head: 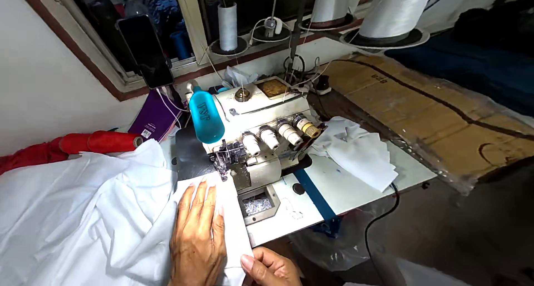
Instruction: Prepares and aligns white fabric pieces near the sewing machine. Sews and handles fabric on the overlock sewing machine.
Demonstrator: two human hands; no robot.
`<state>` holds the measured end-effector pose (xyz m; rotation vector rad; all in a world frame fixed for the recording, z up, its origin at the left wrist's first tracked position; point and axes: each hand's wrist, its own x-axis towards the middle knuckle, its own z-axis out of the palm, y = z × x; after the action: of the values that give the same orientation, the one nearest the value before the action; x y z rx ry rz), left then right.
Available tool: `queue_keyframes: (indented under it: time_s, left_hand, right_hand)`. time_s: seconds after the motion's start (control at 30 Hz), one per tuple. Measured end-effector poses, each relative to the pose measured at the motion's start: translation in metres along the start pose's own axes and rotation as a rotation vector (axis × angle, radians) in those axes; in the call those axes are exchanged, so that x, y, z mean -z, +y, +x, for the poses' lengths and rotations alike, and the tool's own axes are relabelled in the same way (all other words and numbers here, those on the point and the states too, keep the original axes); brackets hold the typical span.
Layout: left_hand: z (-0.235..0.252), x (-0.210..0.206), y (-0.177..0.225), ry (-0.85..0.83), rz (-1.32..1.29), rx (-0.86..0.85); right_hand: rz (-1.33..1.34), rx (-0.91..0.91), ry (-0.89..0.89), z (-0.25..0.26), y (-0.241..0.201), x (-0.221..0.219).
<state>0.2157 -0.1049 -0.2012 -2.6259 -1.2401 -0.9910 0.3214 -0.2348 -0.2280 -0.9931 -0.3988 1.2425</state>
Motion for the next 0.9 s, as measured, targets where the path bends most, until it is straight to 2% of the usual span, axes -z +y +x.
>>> queue_keyframes:
  time_s: [0.17,0.33,0.53,0.63,0.7,0.8,0.9]
  left_hand:
    - [0.028,-0.005,-0.017,-0.078,0.001,0.04]
    - [0.06,-0.016,-0.037,-0.174,0.024,0.097]
    - [0.102,-0.026,-0.052,-0.281,0.052,0.227]
    - [0.119,-0.03,-0.061,-0.36,-0.001,0.374]
    - [0.122,-0.029,-0.066,-0.352,-0.074,0.503]
    - [0.107,-0.013,-0.068,-0.259,-0.156,0.742]
    - [0.067,0.006,-0.075,-0.086,-0.195,0.798]
  right_hand:
    - [0.028,-0.035,0.029,0.03,-0.009,-0.016]
    - [0.008,0.021,0.055,0.067,-0.016,-0.028]
    - [-0.086,0.115,0.253,0.101,-0.023,-0.048]
    - [-0.059,0.153,0.308,0.101,-0.019,-0.051]
    - [-0.061,0.169,0.321,0.092,-0.014,-0.051]
    - [-0.074,0.076,0.301,0.071,-0.005,-0.053]
    - [-0.165,0.027,0.174,0.063,0.01,-0.053]
